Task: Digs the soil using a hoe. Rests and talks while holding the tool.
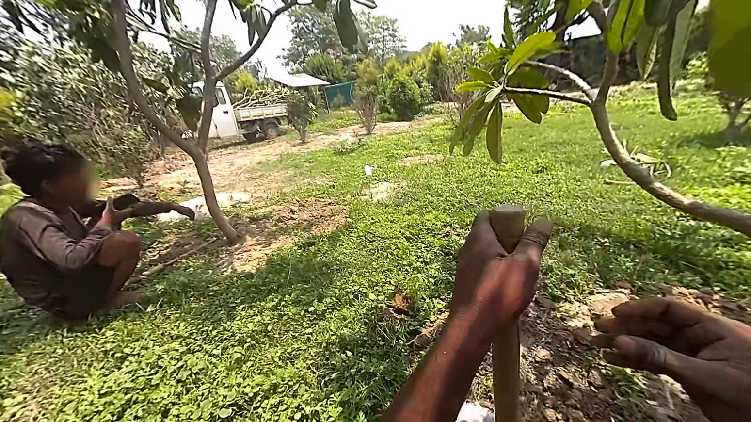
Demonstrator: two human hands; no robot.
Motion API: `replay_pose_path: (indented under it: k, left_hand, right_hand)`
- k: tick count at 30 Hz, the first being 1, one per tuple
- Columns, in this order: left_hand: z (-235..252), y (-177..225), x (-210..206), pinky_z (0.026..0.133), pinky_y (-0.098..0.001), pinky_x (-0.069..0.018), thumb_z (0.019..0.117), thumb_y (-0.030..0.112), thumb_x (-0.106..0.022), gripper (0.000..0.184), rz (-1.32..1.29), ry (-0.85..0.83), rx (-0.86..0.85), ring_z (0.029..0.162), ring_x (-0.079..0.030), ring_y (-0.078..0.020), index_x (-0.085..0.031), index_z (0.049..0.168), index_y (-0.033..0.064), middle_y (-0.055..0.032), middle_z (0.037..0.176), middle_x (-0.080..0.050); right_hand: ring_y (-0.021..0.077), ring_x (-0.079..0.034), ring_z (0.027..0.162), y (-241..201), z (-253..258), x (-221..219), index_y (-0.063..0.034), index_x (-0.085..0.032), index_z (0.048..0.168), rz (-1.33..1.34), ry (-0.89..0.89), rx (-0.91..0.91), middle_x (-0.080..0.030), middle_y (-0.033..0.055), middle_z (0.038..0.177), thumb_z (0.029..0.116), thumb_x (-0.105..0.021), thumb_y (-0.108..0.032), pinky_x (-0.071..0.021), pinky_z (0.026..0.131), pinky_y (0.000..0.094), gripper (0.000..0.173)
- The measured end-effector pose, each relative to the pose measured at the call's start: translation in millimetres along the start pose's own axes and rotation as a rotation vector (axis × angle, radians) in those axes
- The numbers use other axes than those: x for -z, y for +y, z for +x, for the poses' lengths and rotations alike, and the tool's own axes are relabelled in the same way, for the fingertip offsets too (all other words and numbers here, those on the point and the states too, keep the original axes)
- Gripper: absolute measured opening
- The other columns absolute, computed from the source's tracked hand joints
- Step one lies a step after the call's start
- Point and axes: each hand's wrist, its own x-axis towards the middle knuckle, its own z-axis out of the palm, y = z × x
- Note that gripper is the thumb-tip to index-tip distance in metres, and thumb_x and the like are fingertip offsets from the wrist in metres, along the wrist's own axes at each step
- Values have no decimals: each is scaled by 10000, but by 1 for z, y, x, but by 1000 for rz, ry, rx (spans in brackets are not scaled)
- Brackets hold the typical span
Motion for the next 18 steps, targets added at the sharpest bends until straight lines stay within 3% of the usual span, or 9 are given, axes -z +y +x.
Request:
replay_pose_path:
  k: [3, 5, 6, 8, 9, 11, 14, 16, 18]
  left_hand:
    - [-30, 13, -9, 592, -429, -552, 1022, 543, -555, 446, 61, -83, -31, 721, -652, -223, -497, 1357, 254, -86, 931, -663]
    - [-43, 25, -23, 559, -420, -549, 1035, 494, -557, 432, 85, -191, -92, 681, -645, -217, -482, 1364, 224, -86, 877, -654]
    - [-44, 29, -26, 574, -417, -551, 1033, 457, -581, 423, 77, -246, -122, 686, -645, -214, -495, 1362, 205, -89, 880, -657]
    - [-26, 26, -16, 658, -423, -620, 1000, 334, -679, 422, -10, -336, -178, 737, -703, -218, -558, 1346, 124, -116, 935, -706]
    - [-14, 19, -8, 686, -419, -635, 983, 275, -715, 414, -57, -336, -191, 746, -718, -219, -585, 1326, 83, -129, 947, -721]
    - [2, 4, 9, 672, -396, -625, 977, 288, -721, 385, -80, -186, -133, 724, -707, -206, -613, 1282, 81, -113, 927, -717]
    - [10, 0, 21, 676, -391, -626, 992, 366, -692, 432, -83, 20, -32, 743, -707, -210, -571, 1303, 92, -109, 935, -696]
    - [-6, 10, 9, 628, -388, -608, 1010, 398, -649, 439, -69, -27, -63, 712, -689, -209, -539, 1346, 138, -107, 918, -688]
    - [-37, 27, -11, 555, -395, -557, 1030, 429, -598, 442, 0, -182, -85, 663, -647, -210, -475, 1399, 221, -96, 890, -661]
  right_hand:
    - [273, -745, 988, -1, 2, -23, -115, -656, 1262, -38, -120, -13, -744, 133, 1114, 729, -892, -336, -643, 844, 406, 623]
    - [59, -708, 866, 1, -3, -59, -193, -689, 1117, -151, -95, 16, -735, -48, 950, 656, -898, -476, -611, 759, 263, 580]
    - [9, -689, 842, 3, -4, -67, -220, -684, 1084, -168, -92, 29, -719, -92, 918, 648, -892, -490, -598, 741, 224, 553]
    - [114, -727, 762, 0, 3, -63, -186, -741, 1022, -143, -155, 21, -757, -7, 869, 658, -911, -401, -624, 672, 293, 455]
    - [172, -744, 774, -3, 4, -53, -148, -736, 1067, -112, -182, 22, -765, 44, 901, 712, -893, -312, -639, 681, 323, 421]
    - [204, -739, 733, -7, 2, -27, -95, -718, 1078, -74, -62, 39, -758, 89, 892, 784, -810, -165, -639, 657, 329, 316]
    - [239, -748, 767, -6, -2, 11, -88, -697, 1096, -18, 144, 41, -750, 122, 934, 726, -847, -188, -650, 665, 369, 412]
    - [307, -753, 929, -3, -1, 11, -96, -657, 1197, -12, 88, 9, -742, 157, 1075, 685, -878, -216, -655, 766, 435, 571]
    - [226, -747, 932, 2, -4, -15, -160, -665, 1218, -24, -65, 21, -748, 85, 1067, 674, -915, -319, -647, 785, 375, 620]
